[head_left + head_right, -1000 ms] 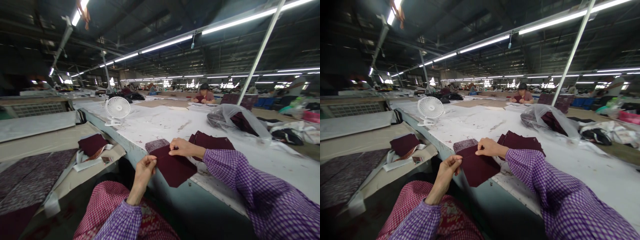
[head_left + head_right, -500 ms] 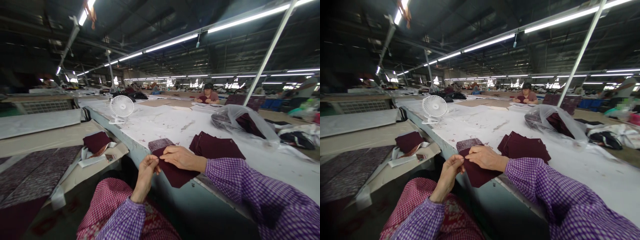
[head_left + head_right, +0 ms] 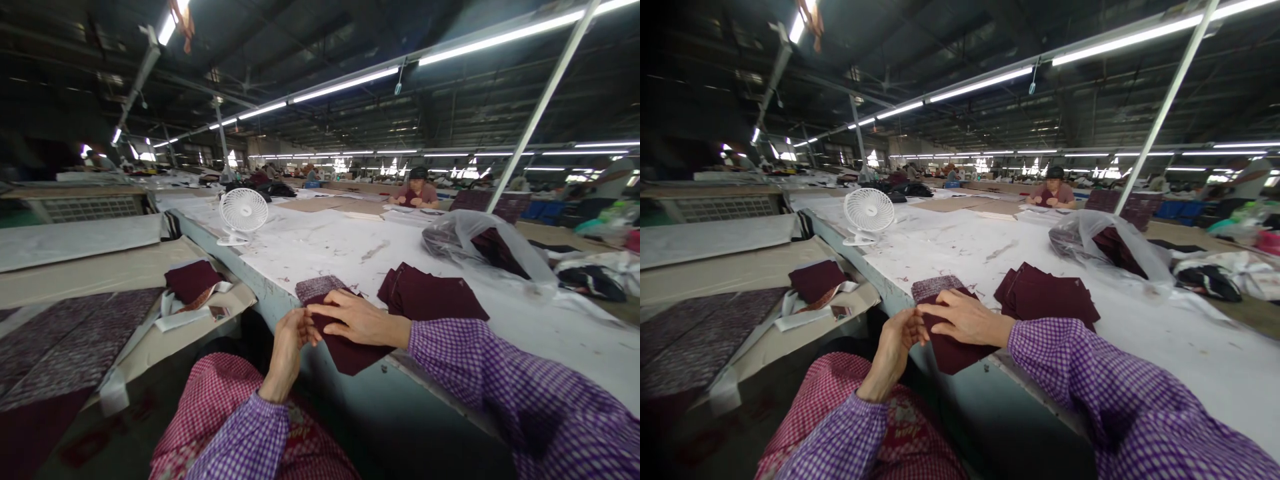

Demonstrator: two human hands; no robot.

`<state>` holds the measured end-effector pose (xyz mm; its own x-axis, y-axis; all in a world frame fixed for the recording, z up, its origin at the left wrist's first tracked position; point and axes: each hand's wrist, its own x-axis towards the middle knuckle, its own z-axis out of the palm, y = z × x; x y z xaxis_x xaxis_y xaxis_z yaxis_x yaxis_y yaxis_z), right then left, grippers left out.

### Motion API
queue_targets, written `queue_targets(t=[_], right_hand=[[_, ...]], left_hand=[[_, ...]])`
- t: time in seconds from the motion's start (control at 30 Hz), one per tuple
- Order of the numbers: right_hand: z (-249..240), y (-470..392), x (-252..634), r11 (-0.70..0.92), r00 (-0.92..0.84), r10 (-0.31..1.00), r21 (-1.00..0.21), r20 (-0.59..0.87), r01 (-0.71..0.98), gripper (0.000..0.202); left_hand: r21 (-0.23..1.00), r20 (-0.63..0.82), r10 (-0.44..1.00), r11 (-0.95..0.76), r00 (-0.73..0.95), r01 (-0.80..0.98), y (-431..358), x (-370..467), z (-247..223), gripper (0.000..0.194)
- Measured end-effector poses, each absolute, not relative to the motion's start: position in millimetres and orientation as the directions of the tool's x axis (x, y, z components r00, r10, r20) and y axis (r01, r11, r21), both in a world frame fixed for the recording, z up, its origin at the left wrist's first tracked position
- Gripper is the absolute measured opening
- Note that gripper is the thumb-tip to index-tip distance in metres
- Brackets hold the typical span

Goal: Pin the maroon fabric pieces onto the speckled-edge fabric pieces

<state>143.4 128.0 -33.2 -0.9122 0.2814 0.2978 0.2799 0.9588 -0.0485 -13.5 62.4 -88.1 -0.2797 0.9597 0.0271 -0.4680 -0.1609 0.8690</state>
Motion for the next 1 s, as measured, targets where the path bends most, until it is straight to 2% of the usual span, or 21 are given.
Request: queue_targets(t=[0.1,0.23,0.37,0.53,0.67,0.8,0.87,1.0], right_hand=[[-34.6,129.6,143.5,0.935,-0.886,0.354,-0.149,0.300,0.323,0.056],[-34.3,130.1,143.2,0.924,-0.883,0.373,-0.196,0.285,0.328,0.057],[-34.9,131.0,142.6,0.923,-0.874,0.383,-0.166,0.299,0.348,0.057],[-36.6,133.6,141.9,0.912,-0.862,0.410,-0.129,0.299,0.390,0.064],[-37.7,134.7,141.8,0.908,-0.857,0.419,-0.147,0.301,0.392,0.064],[-34.3,135.9,141.7,0.908,-0.857,0.418,-0.165,0.300,0.385,0.068],[-30.6,138.6,142.3,0.903,-0.861,0.423,-0.210,0.284,0.374,0.062],[-25.0,147.6,144.3,0.821,-0.837,0.524,-0.355,0.157,0.447,0.032]], left_hand=[[0.921,0.082,0.956,-0.180,-0.280,-0.346,63.8,-12.7,-88.2,0.032],[0.957,0.104,0.946,-0.179,-0.306,-0.229,67.7,-10.1,-92.9,0.031],[0.942,0.107,0.948,-0.193,-0.299,-0.275,66.9,-9.3,-96.3,0.026],[0.911,0.148,0.942,-0.248,-0.302,-0.328,64.5,-10.3,-96.7,0.037],[0.906,0.088,0.927,-0.226,-0.364,-0.358,66.3,-12.4,-97.2,0.034],[0.927,0.123,0.919,-0.241,-0.375,-0.288,68.9,-12.8,-99.5,0.039],[0.927,0.179,0.910,-0.283,-0.374,-0.246,69.8,-11.8,-101.1,0.039],[0.915,0.246,0.896,-0.340,-0.370,-0.215,70.5,-10.9,-104.1,0.037]])
